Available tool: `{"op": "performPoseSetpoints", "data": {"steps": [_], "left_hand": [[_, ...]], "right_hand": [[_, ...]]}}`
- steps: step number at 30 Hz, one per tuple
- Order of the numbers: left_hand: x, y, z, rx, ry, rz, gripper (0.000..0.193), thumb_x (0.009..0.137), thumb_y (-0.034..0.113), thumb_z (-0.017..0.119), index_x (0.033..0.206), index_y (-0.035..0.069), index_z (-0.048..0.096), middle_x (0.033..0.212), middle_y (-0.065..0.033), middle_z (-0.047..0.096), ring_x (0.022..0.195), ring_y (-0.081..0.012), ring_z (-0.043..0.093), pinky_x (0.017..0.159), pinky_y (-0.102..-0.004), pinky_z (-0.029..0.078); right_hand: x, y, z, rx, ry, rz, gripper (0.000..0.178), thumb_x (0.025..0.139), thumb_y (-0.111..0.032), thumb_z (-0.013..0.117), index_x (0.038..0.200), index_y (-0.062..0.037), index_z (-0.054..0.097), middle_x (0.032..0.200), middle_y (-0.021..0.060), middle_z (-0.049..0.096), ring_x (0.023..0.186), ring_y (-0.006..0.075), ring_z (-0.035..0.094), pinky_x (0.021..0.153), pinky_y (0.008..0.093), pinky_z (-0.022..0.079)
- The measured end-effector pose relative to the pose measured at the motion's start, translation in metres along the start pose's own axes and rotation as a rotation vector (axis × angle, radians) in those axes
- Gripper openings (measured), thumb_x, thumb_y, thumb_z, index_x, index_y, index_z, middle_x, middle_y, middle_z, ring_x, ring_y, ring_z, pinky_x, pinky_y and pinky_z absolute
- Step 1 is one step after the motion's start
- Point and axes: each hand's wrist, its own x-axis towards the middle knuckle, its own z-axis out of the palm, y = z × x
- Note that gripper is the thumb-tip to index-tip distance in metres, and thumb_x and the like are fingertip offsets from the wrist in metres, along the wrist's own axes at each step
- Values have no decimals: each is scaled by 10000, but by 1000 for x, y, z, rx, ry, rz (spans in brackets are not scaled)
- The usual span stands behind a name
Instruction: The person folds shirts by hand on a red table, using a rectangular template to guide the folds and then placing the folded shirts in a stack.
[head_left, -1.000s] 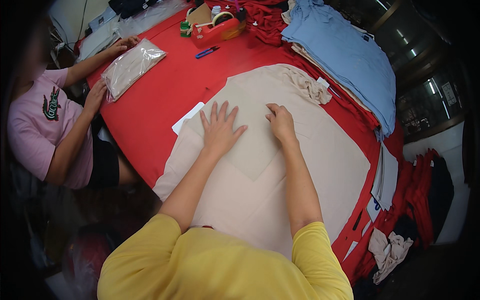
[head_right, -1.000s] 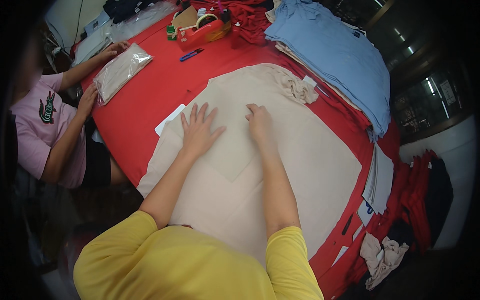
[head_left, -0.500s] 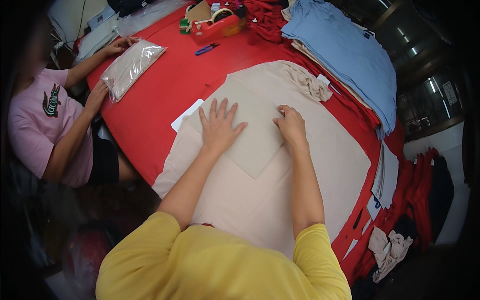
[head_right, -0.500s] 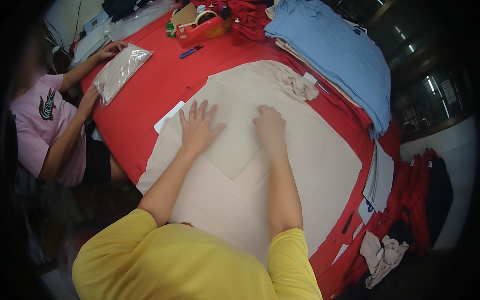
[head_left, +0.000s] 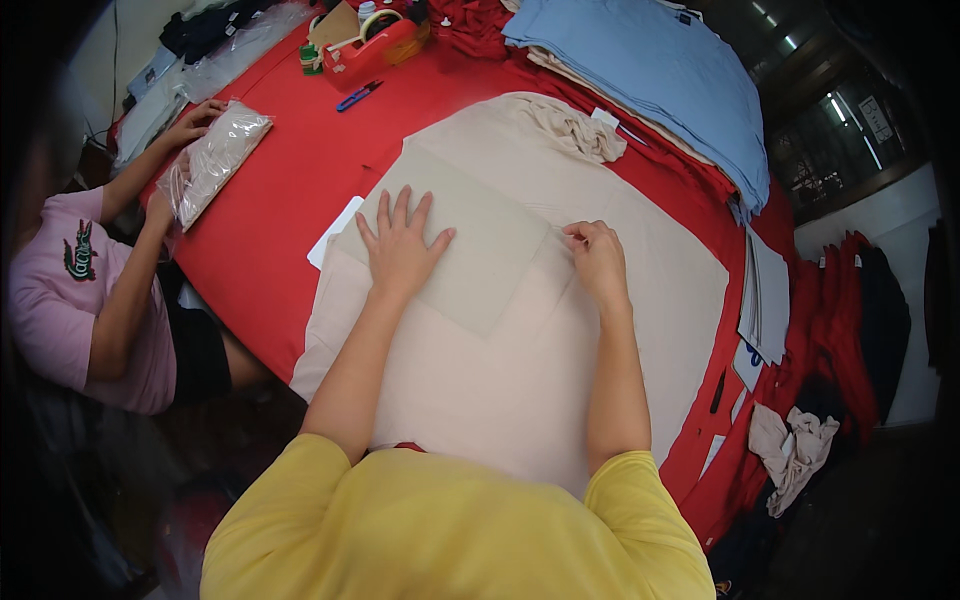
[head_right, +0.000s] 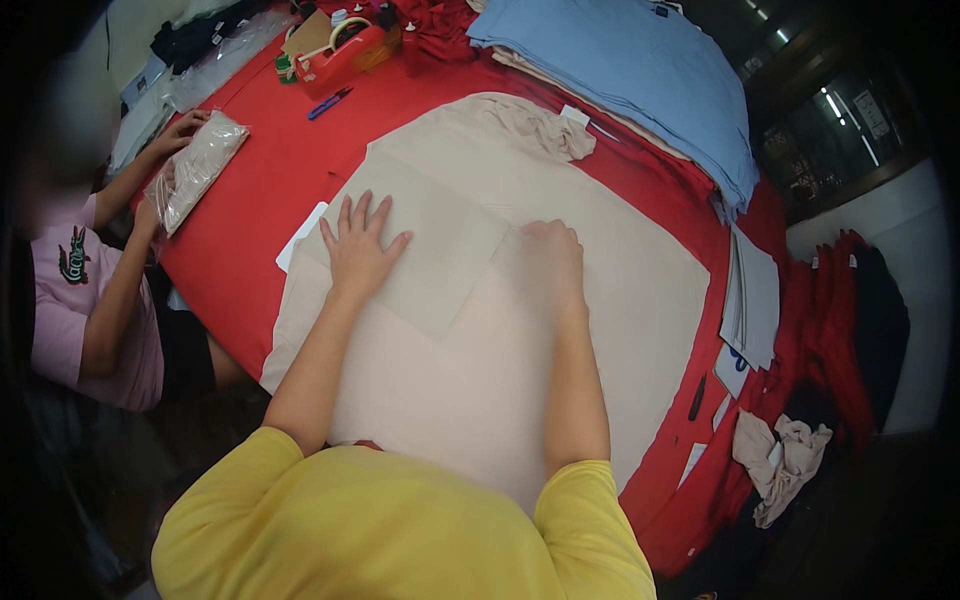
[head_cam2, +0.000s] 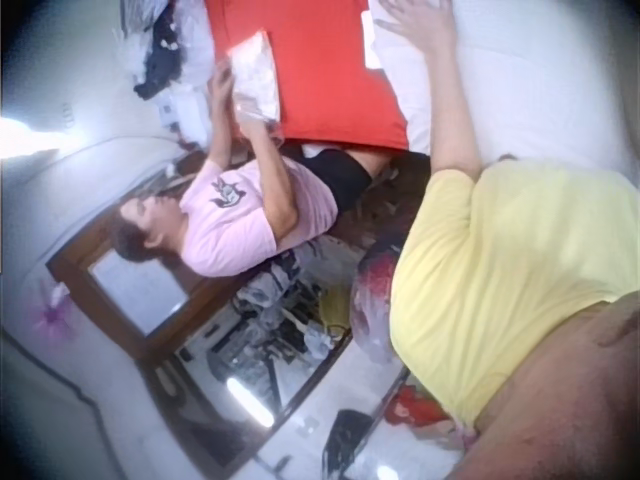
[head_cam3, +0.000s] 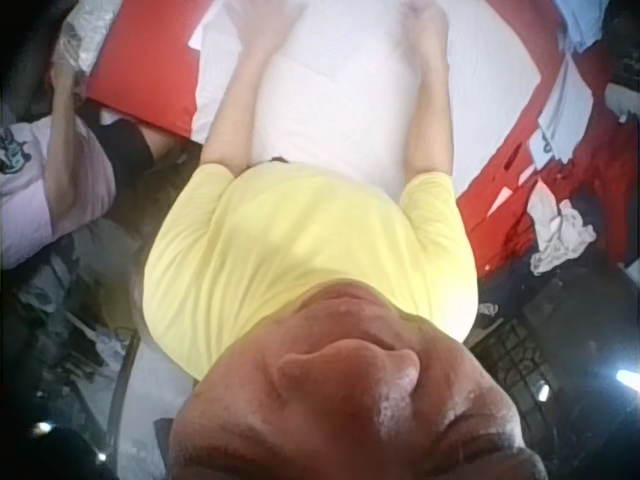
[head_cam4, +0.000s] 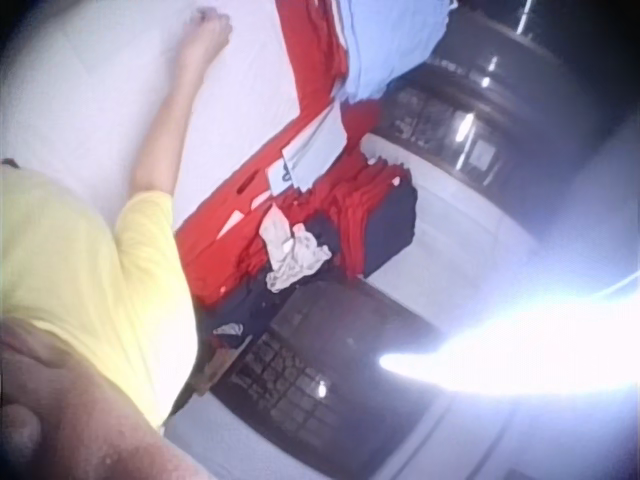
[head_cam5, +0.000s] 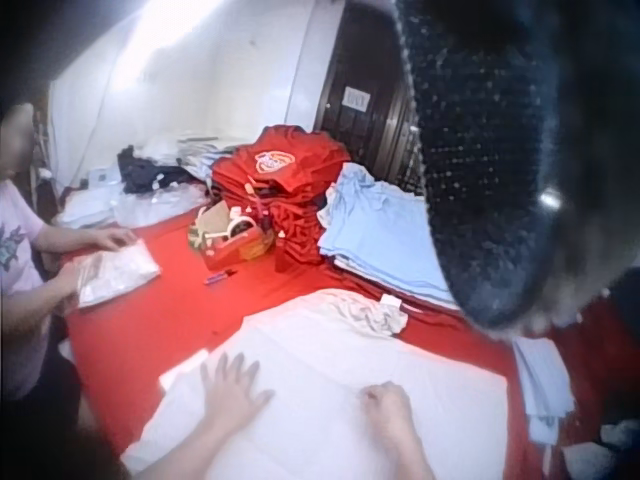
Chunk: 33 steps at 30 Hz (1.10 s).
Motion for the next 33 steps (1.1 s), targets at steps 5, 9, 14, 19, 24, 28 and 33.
{"op": "performPoseSetpoints", "data": {"steps": [5, 9, 14, 19, 24, 28, 33], "left_hand": [[2, -1, 7, 31, 39, 20, 629, 883, 549, 545, 1413, 221, 457, 1511, -81, 341, 1438, -305, 191, 1125, -626, 45], [2, 1, 7, 45, 30, 13, 623, 895, 550, 529, 1417, 220, 450, 1514, -81, 337, 1436, -309, 196, 1121, -630, 53], [1, -1, 4, 30, 14, -4, 637, 885, 547, 540, 1419, 214, 448, 1517, -85, 333, 1438, -310, 191, 1122, -629, 55], [3, 2, -2, 24, -22, -3, 659, 872, 535, 555, 1424, 195, 441, 1517, -87, 333, 1434, -311, 196, 1125, -620, 65], [9, -2, -31, -2, -162, 5, 715, 820, 541, 615, 1409, 168, 460, 1506, -76, 361, 1416, -310, 235, 1130, -599, 90], [7, -8, -22, -76, -71, 46, 778, 765, 575, 665, 1385, 141, 482, 1493, -55, 388, 1410, -299, 253, 1135, -589, 95], [5, -10, -12, -110, 15, 97, 820, 729, 595, 692, 1376, 136, 487, 1484, -39, 405, 1402, -285, 272, 1138, -573, 100]], "right_hand": [[-46, 4, 44, -130, 218, -239, 324, 918, -271, 576, 1188, -100, 627, 1284, 121, 526, 1221, 311, 435, 1018, 539, 309], [-54, 10, 64, -252, 320, -291, 399, 926, -287, 573, 1273, -90, 566, 1346, 148, 479, 1266, 344, 402, 1053, 587, 267], [-87, -23, 49, -293, 298, -242, 383, 927, -259, 574, 1281, -114, 571, 1415, 120, 434, 1351, 343, 325, 1115, 600, 138], [-95, -22, 57, -197, 128, -189, 352, 925, -235, 570, 1254, -112, 590, 1383, 131, 469, 1319, 348, 357, 1103, 589, 173], [19, -1, 20, -19, 212, -193, 361, 903, -185, 585, 1257, -116, 592, 1359, 151, 490, 1266, 350, 404, 1056, 506, 315], [123, 12, 29, -147, 516, -247, 372, 894, -129, 565, 1263, -79, 559, 1319, 203, 491, 1214, 386, 429, 991, 506, 367], [184, 21, 18, -279, 308, -164, 376, 820, -119, 613, 1193, -81, 608, 1205, 164, 568, 1051, 338, 529, 905, 512, 388]]}}
